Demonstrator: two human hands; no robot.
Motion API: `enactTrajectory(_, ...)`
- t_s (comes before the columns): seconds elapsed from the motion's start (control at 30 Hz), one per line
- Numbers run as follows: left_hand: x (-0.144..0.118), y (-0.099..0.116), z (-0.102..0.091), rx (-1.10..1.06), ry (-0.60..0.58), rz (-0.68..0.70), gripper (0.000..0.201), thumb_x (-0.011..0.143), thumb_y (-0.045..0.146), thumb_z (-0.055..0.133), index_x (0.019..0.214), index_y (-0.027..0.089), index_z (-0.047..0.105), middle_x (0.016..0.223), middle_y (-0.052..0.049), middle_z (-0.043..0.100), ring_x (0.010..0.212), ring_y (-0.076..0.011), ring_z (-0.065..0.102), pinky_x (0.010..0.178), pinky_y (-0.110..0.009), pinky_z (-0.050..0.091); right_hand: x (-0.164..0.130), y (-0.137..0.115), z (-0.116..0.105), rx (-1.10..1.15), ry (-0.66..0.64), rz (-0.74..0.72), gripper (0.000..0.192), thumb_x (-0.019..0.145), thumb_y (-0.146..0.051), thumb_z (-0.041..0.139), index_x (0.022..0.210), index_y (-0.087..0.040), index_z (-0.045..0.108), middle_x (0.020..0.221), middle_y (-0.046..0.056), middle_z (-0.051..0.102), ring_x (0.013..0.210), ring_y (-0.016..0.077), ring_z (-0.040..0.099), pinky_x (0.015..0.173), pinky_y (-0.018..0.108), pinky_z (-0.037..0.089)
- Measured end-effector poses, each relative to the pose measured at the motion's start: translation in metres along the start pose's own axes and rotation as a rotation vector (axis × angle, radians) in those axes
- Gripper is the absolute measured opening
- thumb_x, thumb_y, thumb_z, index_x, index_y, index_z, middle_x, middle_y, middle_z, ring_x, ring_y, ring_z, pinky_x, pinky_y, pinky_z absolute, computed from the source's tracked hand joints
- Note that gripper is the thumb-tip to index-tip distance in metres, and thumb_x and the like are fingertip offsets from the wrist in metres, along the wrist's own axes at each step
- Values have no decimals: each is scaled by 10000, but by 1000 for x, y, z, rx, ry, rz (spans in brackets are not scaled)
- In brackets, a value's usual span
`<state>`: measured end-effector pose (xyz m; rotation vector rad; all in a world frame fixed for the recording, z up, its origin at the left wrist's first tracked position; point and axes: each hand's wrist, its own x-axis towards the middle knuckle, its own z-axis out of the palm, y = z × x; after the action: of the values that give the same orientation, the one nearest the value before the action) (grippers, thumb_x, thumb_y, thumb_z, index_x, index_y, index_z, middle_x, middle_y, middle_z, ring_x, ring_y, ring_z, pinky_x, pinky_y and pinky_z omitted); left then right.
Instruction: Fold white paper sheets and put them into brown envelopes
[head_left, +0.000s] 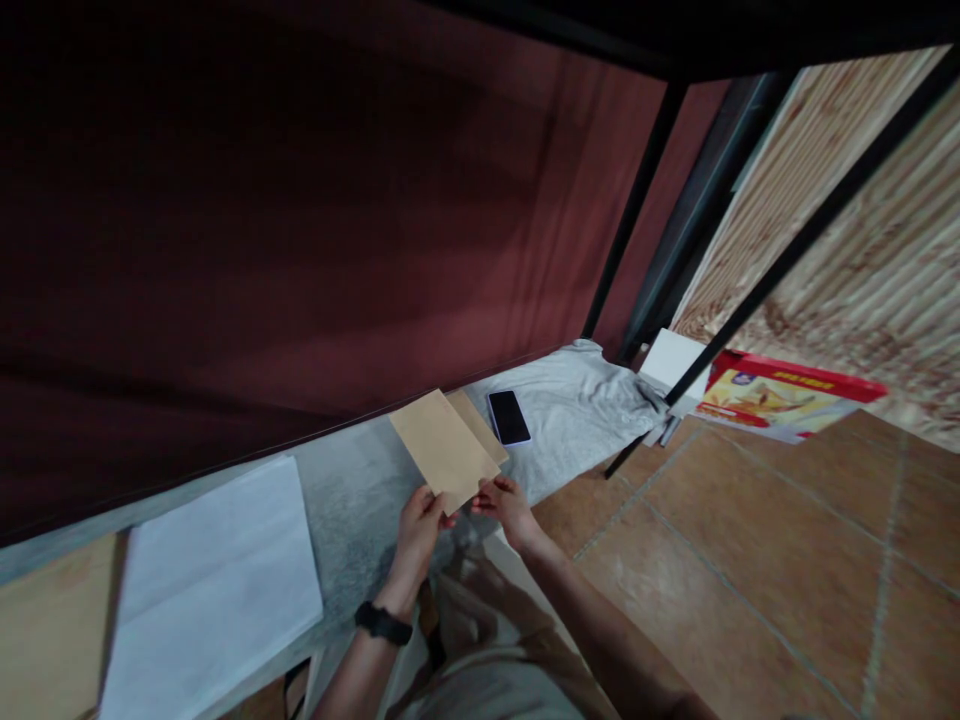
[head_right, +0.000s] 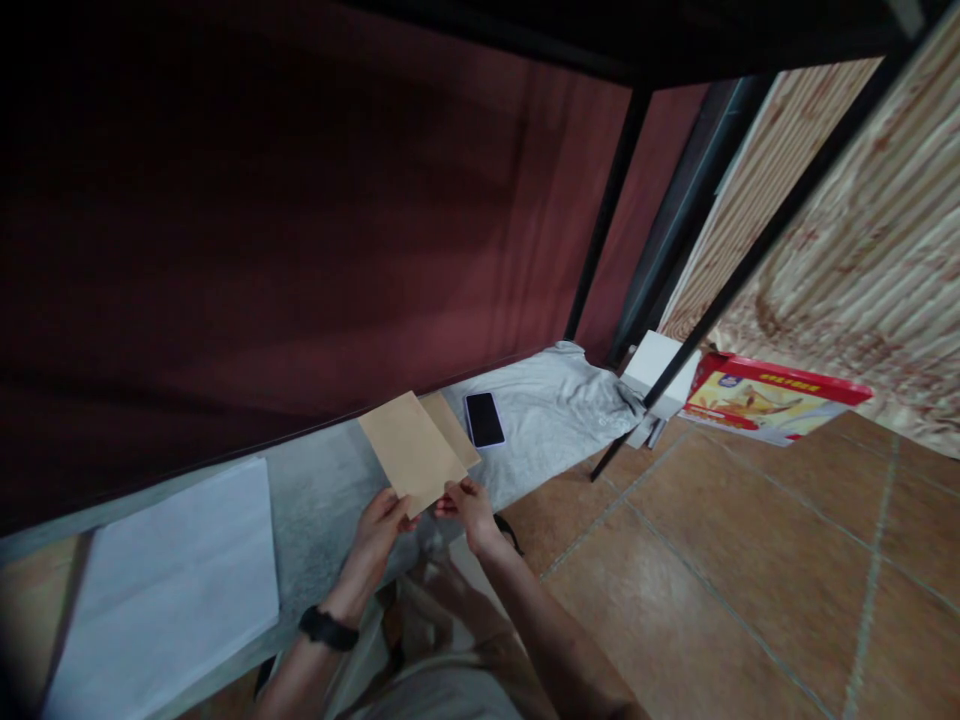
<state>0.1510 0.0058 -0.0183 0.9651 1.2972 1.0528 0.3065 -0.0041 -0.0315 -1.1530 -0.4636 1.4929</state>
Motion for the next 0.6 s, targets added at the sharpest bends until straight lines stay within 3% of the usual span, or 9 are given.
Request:
enactTrajectory(0.27, 48, -1, 24, 11, 22, 1, 297, 651, 334, 769, 852, 163, 632, 693, -5, 683, 594, -140, 626, 570, -270, 523, 29, -21, -13, -66, 54, 41, 224, 839, -303, 744, 716, -170, 613, 655, 36, 692, 538, 139, 633, 578, 258, 558)
enactTrajectory(0.43, 62, -9, 29, 62, 60, -6, 278, 663, 342, 786, 809, 173, 621, 693, 4, 671, 588, -135, 633, 562, -259, 514, 40, -25, -20, -123, 62, 74, 200, 925, -207, 578, 735, -160, 620, 655, 52, 686, 527, 151, 630, 568, 271, 557)
enactTrajectory(0.6, 68, -21, 28, 129, 105, -29, 258, 684, 341, 773, 806, 186, 606, 571, 54, 599, 466, -108, 559, 471, -220, 446, 50, -21, -25, -188, 34, 87, 231, 935, -208, 533, 729, -149, 619, 607, 69, 671, 513, 165, 611, 520, 266, 527)
